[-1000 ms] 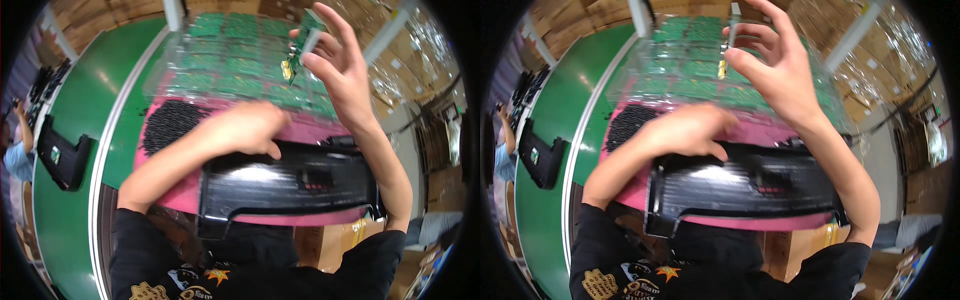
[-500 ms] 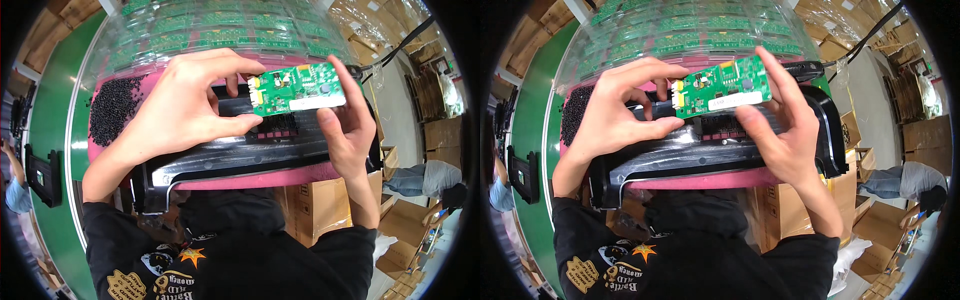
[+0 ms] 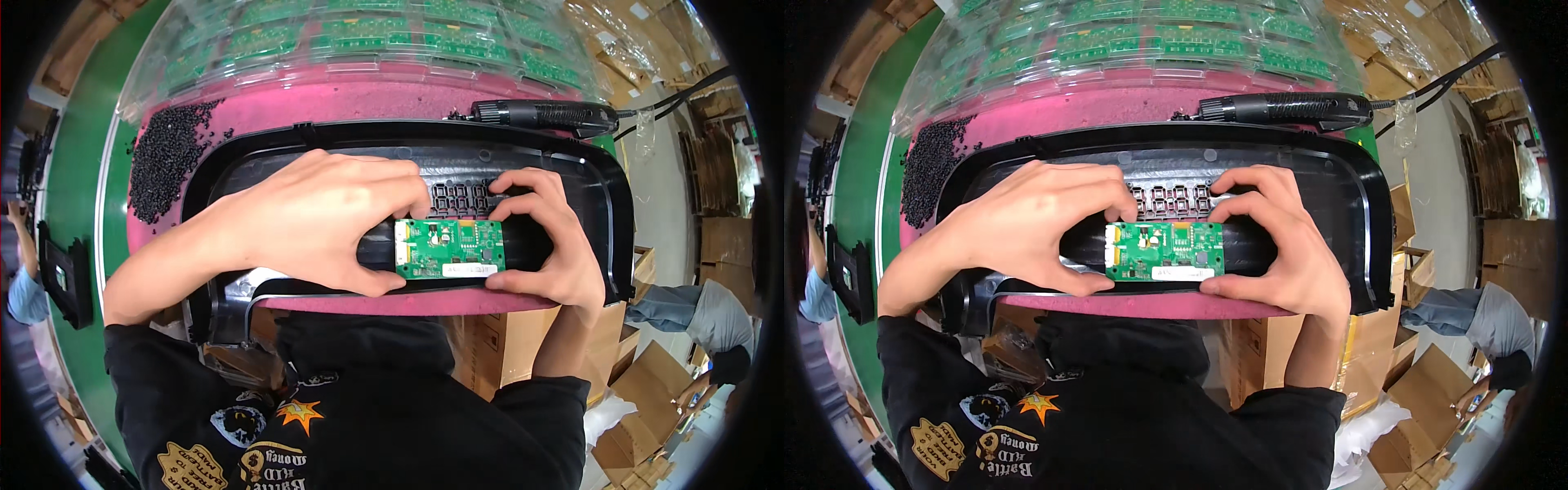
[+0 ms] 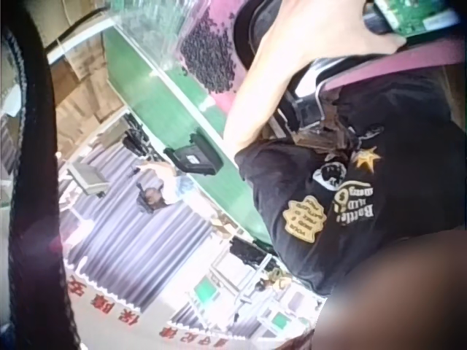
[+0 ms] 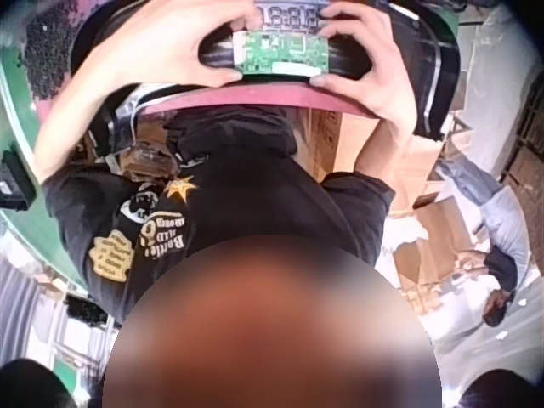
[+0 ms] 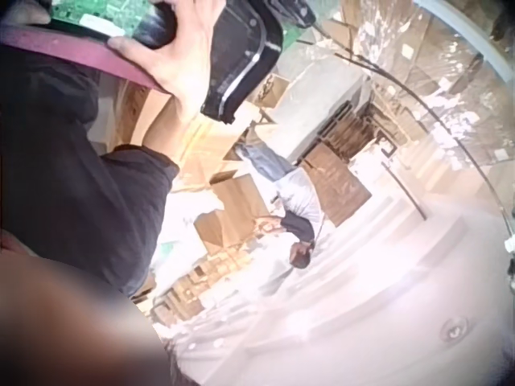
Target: Install a circuit board into a plastic housing component and secure it with screws using an electric screwdriver.
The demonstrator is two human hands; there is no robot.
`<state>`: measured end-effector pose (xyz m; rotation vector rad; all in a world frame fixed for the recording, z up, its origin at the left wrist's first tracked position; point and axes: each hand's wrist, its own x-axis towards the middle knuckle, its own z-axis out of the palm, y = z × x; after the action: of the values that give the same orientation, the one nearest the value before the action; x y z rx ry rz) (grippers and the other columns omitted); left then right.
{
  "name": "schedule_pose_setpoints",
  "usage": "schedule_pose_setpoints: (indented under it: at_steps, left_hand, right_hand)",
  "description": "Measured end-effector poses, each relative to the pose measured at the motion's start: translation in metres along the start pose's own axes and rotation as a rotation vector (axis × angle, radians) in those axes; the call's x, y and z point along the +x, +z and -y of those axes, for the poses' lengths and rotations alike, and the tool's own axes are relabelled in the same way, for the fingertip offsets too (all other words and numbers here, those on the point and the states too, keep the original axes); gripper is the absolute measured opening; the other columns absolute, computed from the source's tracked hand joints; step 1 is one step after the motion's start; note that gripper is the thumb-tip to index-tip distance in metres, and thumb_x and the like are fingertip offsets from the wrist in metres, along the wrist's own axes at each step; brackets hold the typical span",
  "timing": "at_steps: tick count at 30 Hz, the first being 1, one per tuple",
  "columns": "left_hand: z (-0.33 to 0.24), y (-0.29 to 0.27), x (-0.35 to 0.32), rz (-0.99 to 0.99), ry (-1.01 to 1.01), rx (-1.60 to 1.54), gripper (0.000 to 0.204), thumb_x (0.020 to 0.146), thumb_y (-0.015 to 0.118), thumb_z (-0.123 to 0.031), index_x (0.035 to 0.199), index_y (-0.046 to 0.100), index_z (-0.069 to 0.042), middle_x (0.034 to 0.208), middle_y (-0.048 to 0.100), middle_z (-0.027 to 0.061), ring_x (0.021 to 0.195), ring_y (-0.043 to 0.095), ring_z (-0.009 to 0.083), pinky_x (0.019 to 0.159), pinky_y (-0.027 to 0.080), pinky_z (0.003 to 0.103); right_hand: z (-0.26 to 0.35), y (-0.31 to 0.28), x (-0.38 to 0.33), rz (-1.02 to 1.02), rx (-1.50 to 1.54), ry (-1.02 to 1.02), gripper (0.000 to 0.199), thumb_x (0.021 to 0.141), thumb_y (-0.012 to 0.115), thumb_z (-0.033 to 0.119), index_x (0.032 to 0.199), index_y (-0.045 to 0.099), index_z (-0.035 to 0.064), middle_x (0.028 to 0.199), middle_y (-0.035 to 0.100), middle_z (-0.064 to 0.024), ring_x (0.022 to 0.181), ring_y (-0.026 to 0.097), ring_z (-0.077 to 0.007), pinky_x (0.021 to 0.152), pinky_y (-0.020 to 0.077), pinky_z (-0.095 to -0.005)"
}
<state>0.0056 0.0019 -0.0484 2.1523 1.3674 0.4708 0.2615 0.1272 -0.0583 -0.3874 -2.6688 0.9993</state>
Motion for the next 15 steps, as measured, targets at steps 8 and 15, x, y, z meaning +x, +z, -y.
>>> schedule_pose_setpoints:
  at_steps: [8,15]
  left_hand:
    - [0.006,0.004,0.003,-0.097,-0.143,0.031,0.053,0.063,0.079,-0.009,0.109,0.055,-0.003,0.103,0.057,0.0093,0.091,0.063,0.0256,0.074,0.052,0.034]
    - [0.004,0.004,0.004,-0.099,-0.146,0.055,0.054,0.063,0.080,-0.009,0.110,0.054,-0.002,0.104,0.056,0.0103,0.091,0.062,0.0285,0.074,0.052,0.035]
  right_hand:
    - [0.003,0.012,0.003,-0.129,-0.089,0.097,0.050,0.068,0.078,0.009,0.113,0.058,0.0018,0.118,0.052,-0.0137,0.107,0.047,-0.0331,0.094,0.0397,-0.0391]
    - [0.003,0.013,0.002,-0.132,-0.113,0.120,0.050,0.071,0.075,0.007,0.116,0.057,0.0006,0.119,0.051,-0.0145,0.109,0.047,-0.0342,0.095,0.0394,-0.0398]
